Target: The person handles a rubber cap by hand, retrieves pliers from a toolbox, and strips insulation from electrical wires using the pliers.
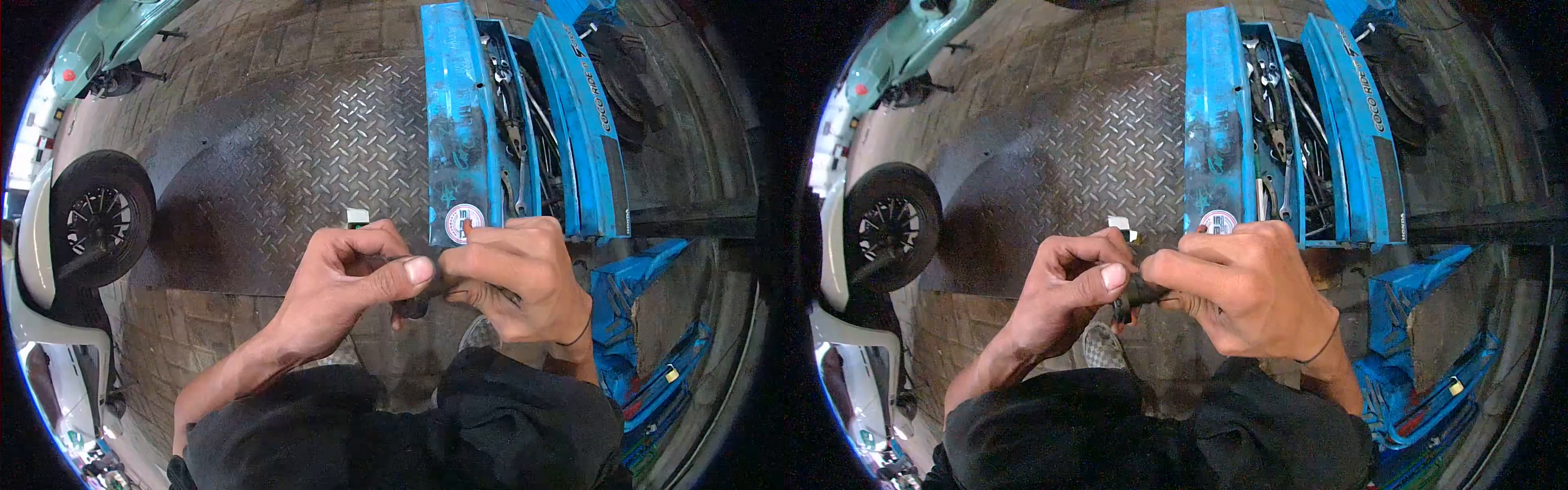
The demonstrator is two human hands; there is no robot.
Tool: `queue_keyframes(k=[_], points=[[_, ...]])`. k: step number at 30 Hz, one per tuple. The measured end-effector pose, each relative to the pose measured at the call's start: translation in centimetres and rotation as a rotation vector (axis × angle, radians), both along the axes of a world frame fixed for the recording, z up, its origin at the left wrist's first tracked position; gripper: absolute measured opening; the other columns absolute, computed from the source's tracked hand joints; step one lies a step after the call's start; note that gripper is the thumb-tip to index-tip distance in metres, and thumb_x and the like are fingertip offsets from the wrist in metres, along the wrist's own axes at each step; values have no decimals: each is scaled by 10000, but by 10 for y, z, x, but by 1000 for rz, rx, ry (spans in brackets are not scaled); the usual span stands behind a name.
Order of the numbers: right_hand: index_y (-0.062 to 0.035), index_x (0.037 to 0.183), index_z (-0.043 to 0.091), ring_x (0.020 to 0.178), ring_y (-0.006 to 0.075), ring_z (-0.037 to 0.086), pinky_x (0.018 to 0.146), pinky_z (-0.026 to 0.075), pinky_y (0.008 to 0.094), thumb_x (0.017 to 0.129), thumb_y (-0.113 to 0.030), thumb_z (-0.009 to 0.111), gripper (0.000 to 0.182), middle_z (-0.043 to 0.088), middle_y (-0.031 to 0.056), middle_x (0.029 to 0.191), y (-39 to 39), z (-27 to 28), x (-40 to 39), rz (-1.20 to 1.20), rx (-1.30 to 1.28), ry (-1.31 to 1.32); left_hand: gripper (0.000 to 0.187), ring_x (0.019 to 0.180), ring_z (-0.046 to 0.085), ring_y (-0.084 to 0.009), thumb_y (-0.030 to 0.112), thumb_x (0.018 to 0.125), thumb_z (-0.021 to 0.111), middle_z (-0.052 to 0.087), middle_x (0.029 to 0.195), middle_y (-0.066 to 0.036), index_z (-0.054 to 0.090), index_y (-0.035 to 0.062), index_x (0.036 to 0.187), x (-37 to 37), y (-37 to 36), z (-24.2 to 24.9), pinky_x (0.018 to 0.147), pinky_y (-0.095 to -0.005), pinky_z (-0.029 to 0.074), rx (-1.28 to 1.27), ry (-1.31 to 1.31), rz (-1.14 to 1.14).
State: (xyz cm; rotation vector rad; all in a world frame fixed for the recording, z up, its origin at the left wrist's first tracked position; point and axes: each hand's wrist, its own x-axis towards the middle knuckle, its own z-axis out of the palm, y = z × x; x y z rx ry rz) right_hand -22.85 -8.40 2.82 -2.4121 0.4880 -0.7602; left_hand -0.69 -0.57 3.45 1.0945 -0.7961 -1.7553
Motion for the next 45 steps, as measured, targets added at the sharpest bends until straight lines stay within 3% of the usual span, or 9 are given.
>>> queue_keyframes(k=[4,10,12,13,15,19,21,27,45], points=[[-76,877,669,534,295,543,489,362,387,711,-185,828,255,553,58,642,-1,-1,-2,33,18,18,250,728,626,-126,167,934,767,596,867,-55,684,-51,843,2,-1,0,592,-284,551,7,-9,-16],[-59,862,652,482,192,515,478,366,330,715,-134,871,274,582,45,648,5,-3,1,-54,135,-172,230,757,625,-125,151,932,764,601,874,-55,695,-60,871,3,-2,4,604,-278,549,-16,29,14],[-67,875,641,557,302,586,496,419,385,748,-67,826,225,584,74,665,9,6,-1,-130,293,-85,227,761,625,-125,150,933,763,602,878,-56,698,-60,878,4,-2,3,608,-275,550,-11,42,14],[-67,875,641,557,302,586,496,419,385,748,-67,826,225,584,74,665,9,5,0,-131,293,-85,224,764,624,-125,150,933,761,603,882,-57,701,-61,885,4,-2,2,612,-273,550,-5,55,13],[-45,893,663,486,170,522,489,376,301,716,-101,878,285,605,51,664,7,0,5,-110,192,-190,220,766,627,-123,147,924,773,601,881,-56,703,-59,888,3,-2,2,613,-269,551,-46,29,19],[-49,910,677,496,205,536,491,378,325,708,-99,869,283,595,56,660,4,-5,7,-84,106,-240,221,747,635,-109,141,888,814,595,875,-53,709,-52,891,-1,-1,8,611,-253,546,-136,-116,60],[-130,959,704,517,269,558,485,417,387,698,-102,798,279,509,44,634,5,0,3,-141,-43,-77,230,730,634,-101,146,876,828,595,870,-48,710,-51,886,-1,0,9,605,-246,536,-140,-150,61],[-212,968,711,535,256,550,494,427,373,726,-149,722,250,481,27,682,6,3,2,-126,-215,93,262,687,623,-79,176,863,847,592,838,-30,698,-38,837,2,0,7,570,-231,490,-101,-201,32],[-187,922,638,564,250,604,500,433,403,721,-147,719,221,465,35,693,5,-1,3,82,-110,130,288,637,573,-58,231,910,804,607,736,-4,669,12,780,6,0,0,526,-237,439,42,-114,-61]])
